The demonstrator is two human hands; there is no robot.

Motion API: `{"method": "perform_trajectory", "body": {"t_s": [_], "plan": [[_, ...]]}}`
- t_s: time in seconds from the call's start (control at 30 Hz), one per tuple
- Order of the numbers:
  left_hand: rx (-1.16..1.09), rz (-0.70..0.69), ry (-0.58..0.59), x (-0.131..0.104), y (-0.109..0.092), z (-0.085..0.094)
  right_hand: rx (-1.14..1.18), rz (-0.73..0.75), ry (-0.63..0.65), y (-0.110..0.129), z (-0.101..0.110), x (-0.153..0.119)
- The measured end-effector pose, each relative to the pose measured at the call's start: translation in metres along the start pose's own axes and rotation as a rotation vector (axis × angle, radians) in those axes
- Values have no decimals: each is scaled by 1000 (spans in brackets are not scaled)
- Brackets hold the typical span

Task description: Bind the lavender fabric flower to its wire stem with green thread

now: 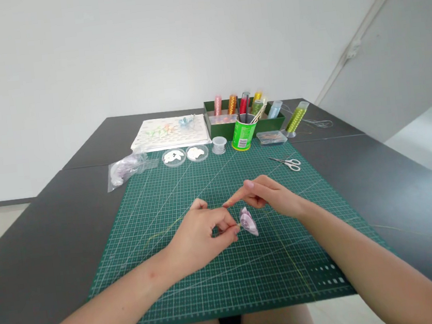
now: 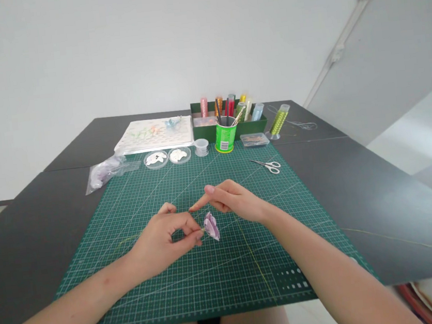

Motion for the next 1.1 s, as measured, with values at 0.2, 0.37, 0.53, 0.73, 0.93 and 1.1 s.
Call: {"method": "perform_trajectory", "body": {"t_s": [0.2, 0.37, 0.53, 0.73, 0.93, 1.1], "plan": [[29, -66, -94, -2, -7, 13, 70, -101, 49, -19, -1, 3], [147, -69, -259, -5, -7, 31, 178, -215, 149, -33, -10, 1], [169, 29, -364, -8, 2, 43, 376, -208, 211, -27, -21, 2], [102, 98, -409, -8, 13, 43, 500, -174, 194, -26, -23, 3], [-28, 137, -415, -8, 18, 45, 514, -164, 206, -28, -25, 3], [-201, 197, -412, -7, 26, 49, 503, -276, 22, -42, -10, 7]]}}
Point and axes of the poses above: each hand's wrist, its own x-axis towards the middle knuckle, its own z-axis out of the back of the hand, y = z × x, the point moved 10 cm from there along x, towards the middle knuckle
